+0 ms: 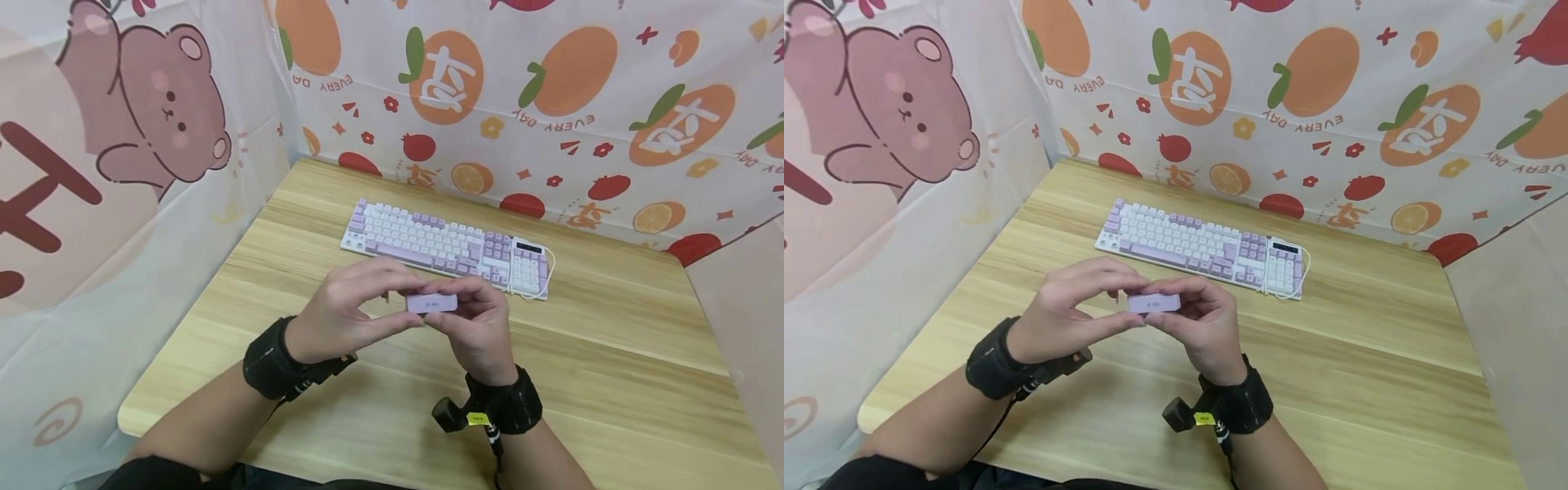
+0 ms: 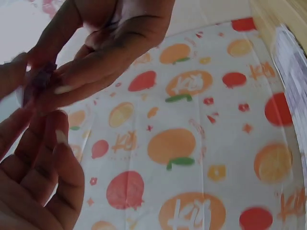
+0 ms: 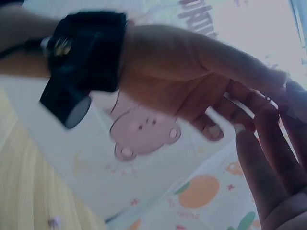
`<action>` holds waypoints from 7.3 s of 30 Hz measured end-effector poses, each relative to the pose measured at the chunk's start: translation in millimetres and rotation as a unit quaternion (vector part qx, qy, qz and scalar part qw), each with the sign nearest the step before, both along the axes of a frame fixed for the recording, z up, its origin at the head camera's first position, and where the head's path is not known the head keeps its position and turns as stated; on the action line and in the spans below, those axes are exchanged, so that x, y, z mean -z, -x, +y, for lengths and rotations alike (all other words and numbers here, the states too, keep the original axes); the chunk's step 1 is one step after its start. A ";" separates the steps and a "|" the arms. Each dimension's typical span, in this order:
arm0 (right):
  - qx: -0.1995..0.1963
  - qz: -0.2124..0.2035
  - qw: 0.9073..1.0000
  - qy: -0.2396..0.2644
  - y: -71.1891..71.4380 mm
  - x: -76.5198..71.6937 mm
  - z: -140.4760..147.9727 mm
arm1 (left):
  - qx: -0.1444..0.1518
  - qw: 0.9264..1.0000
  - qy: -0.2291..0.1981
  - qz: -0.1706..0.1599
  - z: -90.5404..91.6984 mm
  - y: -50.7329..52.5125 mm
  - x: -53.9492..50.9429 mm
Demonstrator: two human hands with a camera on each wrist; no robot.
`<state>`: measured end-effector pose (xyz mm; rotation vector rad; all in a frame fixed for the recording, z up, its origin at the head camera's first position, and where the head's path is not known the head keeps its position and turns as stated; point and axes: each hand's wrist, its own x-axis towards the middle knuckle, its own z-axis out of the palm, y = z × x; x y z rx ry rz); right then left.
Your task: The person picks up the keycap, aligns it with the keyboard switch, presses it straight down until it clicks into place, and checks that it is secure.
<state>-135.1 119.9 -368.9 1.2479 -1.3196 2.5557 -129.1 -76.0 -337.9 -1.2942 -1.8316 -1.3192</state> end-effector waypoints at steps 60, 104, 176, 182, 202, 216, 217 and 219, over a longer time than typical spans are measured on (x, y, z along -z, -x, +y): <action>0.251 0.167 0.648 -0.700 179.6 84.3 -121.0 | -0.301 0.796 0.147 -0.503 -104.1 185.1 118.8; 0.251 0.128 0.659 -0.697 186.1 82.2 -122.4 | -0.291 0.782 0.127 -0.537 -106.3 183.7 110.7; 0.146 0.232 0.587 -0.762 173.1 75.6 -87.4 | -0.245 0.815 0.202 -0.485 -118.7 187.5 135.1; 0.159 0.211 0.600 -0.755 172.2 78.3 -90.6 | -0.252 0.792 0.218 -0.511 -117.2 188.7 130.7; 0.156 0.165 0.592 -0.773 171.9 84.0 -75.7 | -0.215 0.763 0.201 -0.576 -96.7 205.6 120.6; 0.154 0.161 0.614 -0.757 171.1 84.6 -95.2 | -0.200 0.768 0.160 -0.587 -125.7 192.6 128.8; 0.153 0.150 0.627 -0.749 172.4 83.0 -90.2 | -0.194 0.771 0.155 -0.587 -124.1 193.2 128.0; 0.162 0.118 0.659 -0.725 176.3 78.0 -76.6 | -0.187 0.777 0.147 -0.583 -118.9 197.0 126.6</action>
